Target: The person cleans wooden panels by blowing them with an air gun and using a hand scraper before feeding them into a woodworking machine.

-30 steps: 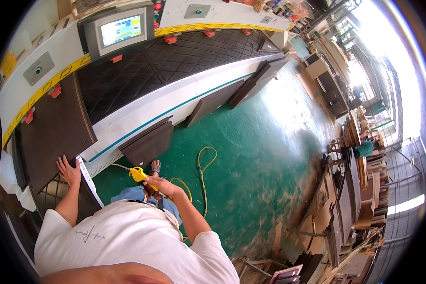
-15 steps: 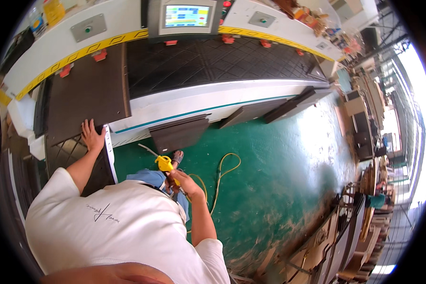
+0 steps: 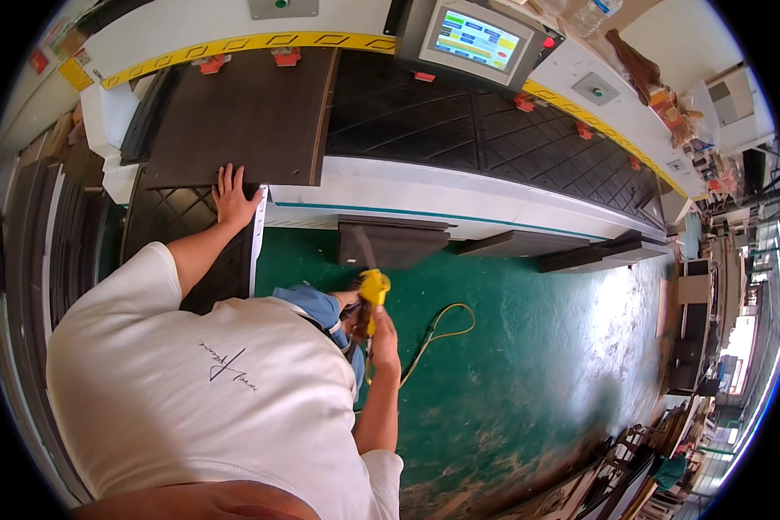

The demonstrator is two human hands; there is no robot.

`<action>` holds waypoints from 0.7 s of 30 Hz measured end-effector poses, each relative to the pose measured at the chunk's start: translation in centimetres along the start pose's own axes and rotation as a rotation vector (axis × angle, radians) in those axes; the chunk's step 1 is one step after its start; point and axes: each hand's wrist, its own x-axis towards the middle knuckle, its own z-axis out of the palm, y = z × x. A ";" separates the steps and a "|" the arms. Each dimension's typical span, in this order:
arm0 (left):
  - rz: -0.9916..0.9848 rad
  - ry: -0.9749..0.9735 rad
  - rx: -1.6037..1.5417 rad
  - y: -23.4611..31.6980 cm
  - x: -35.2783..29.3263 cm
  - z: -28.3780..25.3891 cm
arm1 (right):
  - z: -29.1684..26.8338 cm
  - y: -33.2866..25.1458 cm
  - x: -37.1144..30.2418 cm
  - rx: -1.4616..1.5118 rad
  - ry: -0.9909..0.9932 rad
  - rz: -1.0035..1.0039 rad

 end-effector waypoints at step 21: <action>-0.021 -0.019 0.010 0.1 -0.2 -0.5 | -2.1 1.3 -1.0 -0.128 -0.096 0.080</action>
